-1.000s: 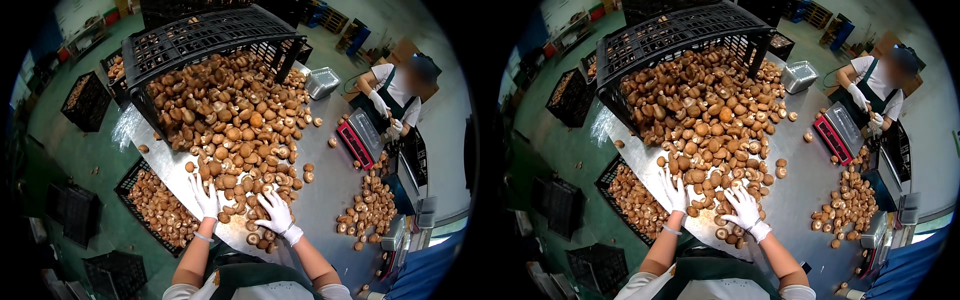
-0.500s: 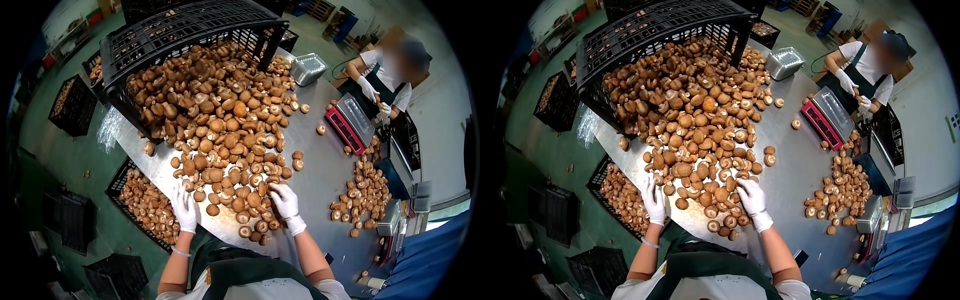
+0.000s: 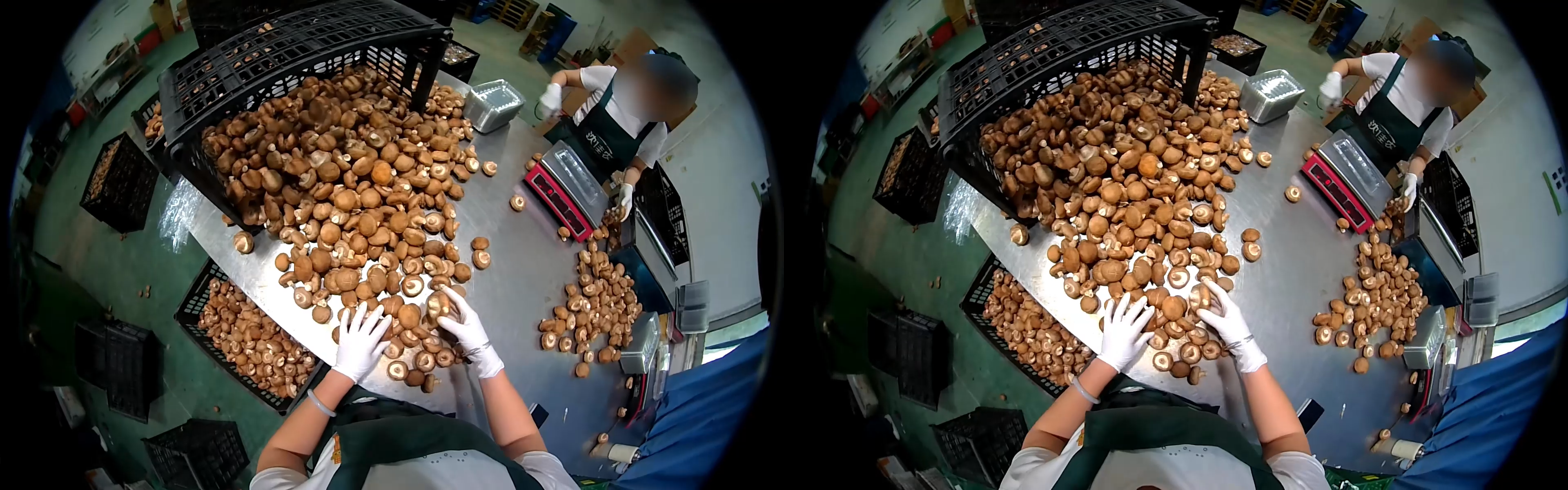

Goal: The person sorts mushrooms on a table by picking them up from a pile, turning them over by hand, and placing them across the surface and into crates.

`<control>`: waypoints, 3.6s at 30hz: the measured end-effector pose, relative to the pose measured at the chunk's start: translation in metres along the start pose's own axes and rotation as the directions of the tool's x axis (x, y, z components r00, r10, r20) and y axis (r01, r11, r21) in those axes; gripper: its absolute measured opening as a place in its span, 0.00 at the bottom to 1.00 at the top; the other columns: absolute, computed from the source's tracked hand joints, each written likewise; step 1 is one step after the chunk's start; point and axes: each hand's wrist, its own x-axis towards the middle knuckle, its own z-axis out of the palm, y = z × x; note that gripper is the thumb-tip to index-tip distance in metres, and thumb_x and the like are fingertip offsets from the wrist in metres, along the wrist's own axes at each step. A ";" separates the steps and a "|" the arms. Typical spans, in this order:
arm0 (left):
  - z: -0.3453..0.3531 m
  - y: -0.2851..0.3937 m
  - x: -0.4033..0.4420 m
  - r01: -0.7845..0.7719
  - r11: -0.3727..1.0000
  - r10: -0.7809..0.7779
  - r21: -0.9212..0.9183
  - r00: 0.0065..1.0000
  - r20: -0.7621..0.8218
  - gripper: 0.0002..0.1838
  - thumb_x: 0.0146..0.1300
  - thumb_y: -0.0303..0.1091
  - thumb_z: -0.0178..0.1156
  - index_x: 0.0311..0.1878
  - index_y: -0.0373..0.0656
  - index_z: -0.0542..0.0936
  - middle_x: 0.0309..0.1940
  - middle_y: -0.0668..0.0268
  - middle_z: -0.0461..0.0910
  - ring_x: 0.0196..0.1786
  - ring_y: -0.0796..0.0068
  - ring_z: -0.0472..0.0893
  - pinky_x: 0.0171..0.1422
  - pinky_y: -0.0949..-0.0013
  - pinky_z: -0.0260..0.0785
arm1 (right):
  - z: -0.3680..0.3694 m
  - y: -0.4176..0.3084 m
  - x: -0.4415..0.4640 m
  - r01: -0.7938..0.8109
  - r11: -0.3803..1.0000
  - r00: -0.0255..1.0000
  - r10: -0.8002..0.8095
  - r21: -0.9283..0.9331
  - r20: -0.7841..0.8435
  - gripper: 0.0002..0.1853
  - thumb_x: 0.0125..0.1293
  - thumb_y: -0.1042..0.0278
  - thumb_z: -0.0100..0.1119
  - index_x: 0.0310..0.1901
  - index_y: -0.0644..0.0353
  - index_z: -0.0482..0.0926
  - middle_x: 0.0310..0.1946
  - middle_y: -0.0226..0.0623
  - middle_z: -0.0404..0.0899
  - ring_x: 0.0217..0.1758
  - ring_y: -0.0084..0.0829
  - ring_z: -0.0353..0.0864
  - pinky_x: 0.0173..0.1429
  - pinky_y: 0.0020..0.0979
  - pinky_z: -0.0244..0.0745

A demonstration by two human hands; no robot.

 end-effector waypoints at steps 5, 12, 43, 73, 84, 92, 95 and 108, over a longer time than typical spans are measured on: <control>-0.014 0.000 -0.007 0.031 0.990 -0.044 -0.137 0.995 -0.093 0.30 0.50 0.47 0.68 0.56 0.47 0.75 0.55 0.64 0.75 0.68 0.54 0.62 0.74 0.41 0.41 | 0.000 0.003 -0.009 -0.093 0.851 0.990 0.025 0.517 0.139 0.31 0.65 0.63 0.58 0.67 0.58 0.60 0.60 0.39 0.67 0.62 0.35 0.70 0.61 0.39 0.72; -0.076 -0.084 -0.073 0.586 0.804 -0.548 -0.103 0.662 -0.512 0.30 0.52 0.29 0.62 0.61 0.38 0.70 0.61 0.53 0.69 0.68 0.47 0.60 0.73 0.51 0.49 | -0.006 0.027 0.010 -0.001 0.925 0.998 -0.025 -0.379 -0.065 0.15 0.66 0.55 0.56 0.46 0.58 0.78 0.40 0.30 0.78 0.41 0.24 0.79 0.42 0.28 0.76; -0.068 -0.080 -0.005 0.396 0.360 -0.788 -0.844 0.614 -0.048 0.19 0.65 0.32 0.56 0.59 0.39 0.73 0.49 0.64 0.76 0.46 0.77 0.76 0.51 0.75 0.70 | 0.012 0.019 0.009 -0.315 0.651 0.942 0.304 0.691 0.144 0.22 0.70 0.46 0.46 0.51 0.56 0.74 0.47 0.47 0.78 0.47 0.42 0.80 0.42 0.37 0.78; -0.006 -0.048 -0.091 0.115 -0.557 -0.504 -0.822 0.740 0.445 0.27 0.68 0.33 0.43 0.69 0.37 0.58 0.59 0.53 0.70 0.58 0.57 0.74 0.64 0.59 0.67 | 0.126 0.023 0.028 0.613 0.019 0.790 -0.010 -0.790 0.613 0.24 0.53 0.50 0.65 0.50 0.50 0.75 0.39 0.39 0.71 0.45 0.41 0.74 0.45 0.39 0.75; -0.018 -0.077 -0.116 -0.058 -0.636 -0.552 -0.769 0.731 0.401 0.22 0.69 0.36 0.45 0.64 0.39 0.65 0.56 0.54 0.74 0.53 0.60 0.77 0.59 0.60 0.70 | 0.153 0.040 0.017 0.635 0.247 0.748 0.041 -0.732 0.662 0.14 0.56 0.56 0.62 0.40 0.53 0.80 0.34 0.38 0.78 0.39 0.40 0.78 0.41 0.36 0.75; -0.102 -0.144 -0.160 0.629 0.465 -0.839 -0.623 0.089 -0.537 0.22 0.66 0.31 0.53 0.62 0.36 0.69 0.60 0.55 0.70 0.60 0.60 0.71 0.67 0.62 0.60 | 0.192 0.031 0.035 0.585 0.426 0.799 -0.157 -0.690 0.581 0.32 0.54 0.51 0.67 0.58 0.57 0.70 0.44 0.42 0.74 0.43 0.39 0.78 0.47 0.34 0.74; -0.101 -0.125 -0.135 0.644 0.604 -0.765 -0.470 0.303 -0.569 0.17 0.61 0.30 0.57 0.53 0.35 0.76 0.52 0.55 0.76 0.56 0.62 0.74 0.63 0.63 0.62 | 0.167 0.023 0.051 0.535 -0.017 0.839 -0.108 -0.845 0.534 0.27 0.52 0.55 0.66 0.54 0.53 0.72 0.41 0.38 0.72 0.46 0.40 0.73 0.48 0.40 0.71; -0.024 -0.073 -0.048 0.393 0.807 -0.551 -0.441 0.770 -0.322 0.13 0.54 0.30 0.63 0.44 0.39 0.79 0.39 0.57 0.78 0.43 0.55 0.78 0.49 0.61 0.71 | 0.161 0.029 0.056 0.533 0.257 0.845 -0.108 -0.806 0.524 0.27 0.49 0.53 0.69 0.50 0.55 0.77 0.42 0.41 0.73 0.45 0.43 0.76 0.49 0.37 0.73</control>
